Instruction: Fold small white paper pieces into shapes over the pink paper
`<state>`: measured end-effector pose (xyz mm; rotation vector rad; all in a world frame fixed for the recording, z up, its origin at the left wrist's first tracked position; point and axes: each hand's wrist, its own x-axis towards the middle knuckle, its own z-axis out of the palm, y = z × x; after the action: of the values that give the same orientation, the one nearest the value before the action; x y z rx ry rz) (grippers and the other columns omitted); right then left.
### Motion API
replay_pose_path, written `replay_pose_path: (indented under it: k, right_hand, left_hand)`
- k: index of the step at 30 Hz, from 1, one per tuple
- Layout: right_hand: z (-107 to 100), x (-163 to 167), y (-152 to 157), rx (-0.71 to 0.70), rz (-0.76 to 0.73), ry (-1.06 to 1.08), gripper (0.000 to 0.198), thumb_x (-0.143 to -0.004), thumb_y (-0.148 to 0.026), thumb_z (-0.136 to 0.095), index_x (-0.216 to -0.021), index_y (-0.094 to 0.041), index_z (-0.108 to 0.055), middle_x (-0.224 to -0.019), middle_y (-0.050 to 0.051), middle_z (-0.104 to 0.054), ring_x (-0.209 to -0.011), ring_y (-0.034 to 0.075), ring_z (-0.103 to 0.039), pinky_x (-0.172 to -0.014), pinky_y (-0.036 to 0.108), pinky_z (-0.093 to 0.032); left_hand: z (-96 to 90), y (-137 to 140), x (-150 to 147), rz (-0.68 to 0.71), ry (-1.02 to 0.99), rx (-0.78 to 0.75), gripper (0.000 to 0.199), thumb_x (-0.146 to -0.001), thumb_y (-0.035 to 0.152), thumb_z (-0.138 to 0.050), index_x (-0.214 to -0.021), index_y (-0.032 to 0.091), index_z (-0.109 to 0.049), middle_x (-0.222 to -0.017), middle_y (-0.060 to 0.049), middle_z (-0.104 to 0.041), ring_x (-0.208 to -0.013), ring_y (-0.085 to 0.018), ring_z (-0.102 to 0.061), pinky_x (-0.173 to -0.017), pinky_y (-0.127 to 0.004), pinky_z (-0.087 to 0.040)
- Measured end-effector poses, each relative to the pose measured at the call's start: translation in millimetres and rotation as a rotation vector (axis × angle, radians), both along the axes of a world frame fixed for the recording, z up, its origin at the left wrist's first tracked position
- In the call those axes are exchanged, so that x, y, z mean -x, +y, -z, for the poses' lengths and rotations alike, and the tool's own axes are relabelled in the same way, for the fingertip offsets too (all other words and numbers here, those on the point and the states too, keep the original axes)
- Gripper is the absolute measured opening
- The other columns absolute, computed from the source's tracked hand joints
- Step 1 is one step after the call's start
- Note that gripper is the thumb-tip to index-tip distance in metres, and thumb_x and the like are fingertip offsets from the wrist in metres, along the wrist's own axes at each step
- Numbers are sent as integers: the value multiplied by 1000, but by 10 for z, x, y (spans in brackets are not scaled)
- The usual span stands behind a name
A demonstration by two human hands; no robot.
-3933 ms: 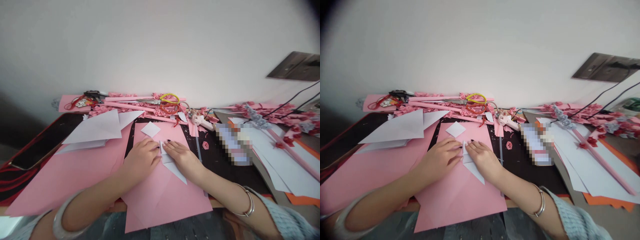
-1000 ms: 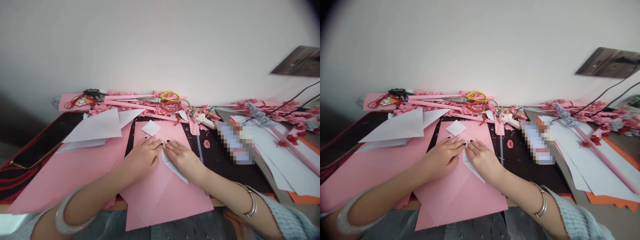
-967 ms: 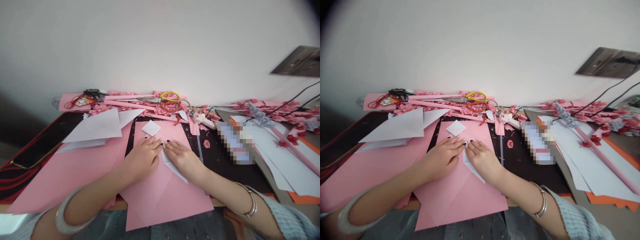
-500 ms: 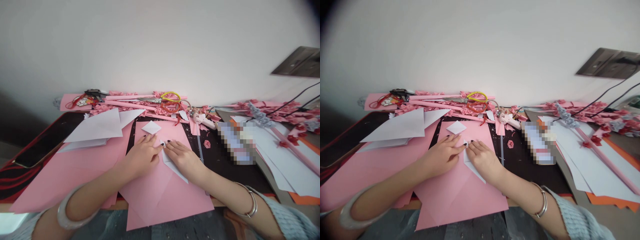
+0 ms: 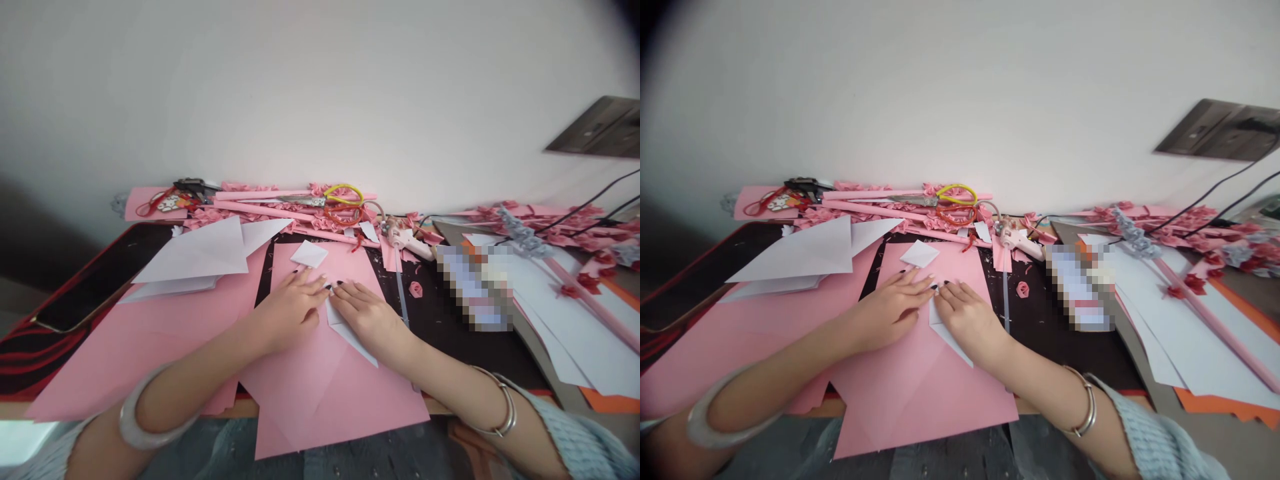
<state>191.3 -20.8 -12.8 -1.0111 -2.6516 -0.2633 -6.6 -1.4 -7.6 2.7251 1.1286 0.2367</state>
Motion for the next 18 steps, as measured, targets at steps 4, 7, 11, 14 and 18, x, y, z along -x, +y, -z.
replay_pose_path:
  k: [4, 7, 11, 14, 18]
  right_hand:
    - [11, -4, 0, -25, -5, -2, 29, -89, -8, -37, -107, -5, -61, -111, 15, -64, -109, 23, -57, -97, 40, -45]
    - [8, -2, 3, -21, -6, -8, 29, -89, -8, -37, -106, -5, -61, -111, 15, -64, -109, 23, -56, -98, 40, -45]
    - [9, 1, 5, -21, -4, -19, 29, -90, -8, -37, -107, -6, -60, -111, 15, -63, -111, 22, -55, -98, 40, -44]
    - [17, -1, 1, -16, -4, -25, 29, -90, -9, -37, -108, -6, -60, -113, 16, -63, -112, 22, -55, -99, 39, -43]
    - [5, -8, -12, 3, 4, -59, 32, -90, -8, -34, -112, -5, -57, -116, 17, -60, -115, 23, -52, -99, 42, -42]
  left_hand:
    - [3, -38, -6, 22, -1, -57, 41, -84, 18, -39, -123, 15, -54, -137, -8, -44, -135, -29, -22, -109, -46, -21]
    - [15, -69, -22, 29, -4, -121, 38, -85, 18, -39, -118, 14, -58, -134, -10, -47, -134, -30, -24, -109, -47, -21]
    - [32, -104, -36, 46, 4, -185, 37, -86, 19, -38, -116, 12, -59, -130, -12, -51, -131, -30, -30, -108, -47, -23]
    - [51, -121, -42, 56, 6, -205, 37, -86, 21, -39, -115, 11, -59, -129, -12, -52, -130, -29, -32, -108, -46, -22]
    - [62, -116, -57, 61, 6, -216, 36, -85, 19, -38, -114, 12, -59, -127, -11, -55, -129, -27, -35, -108, -45, -22]
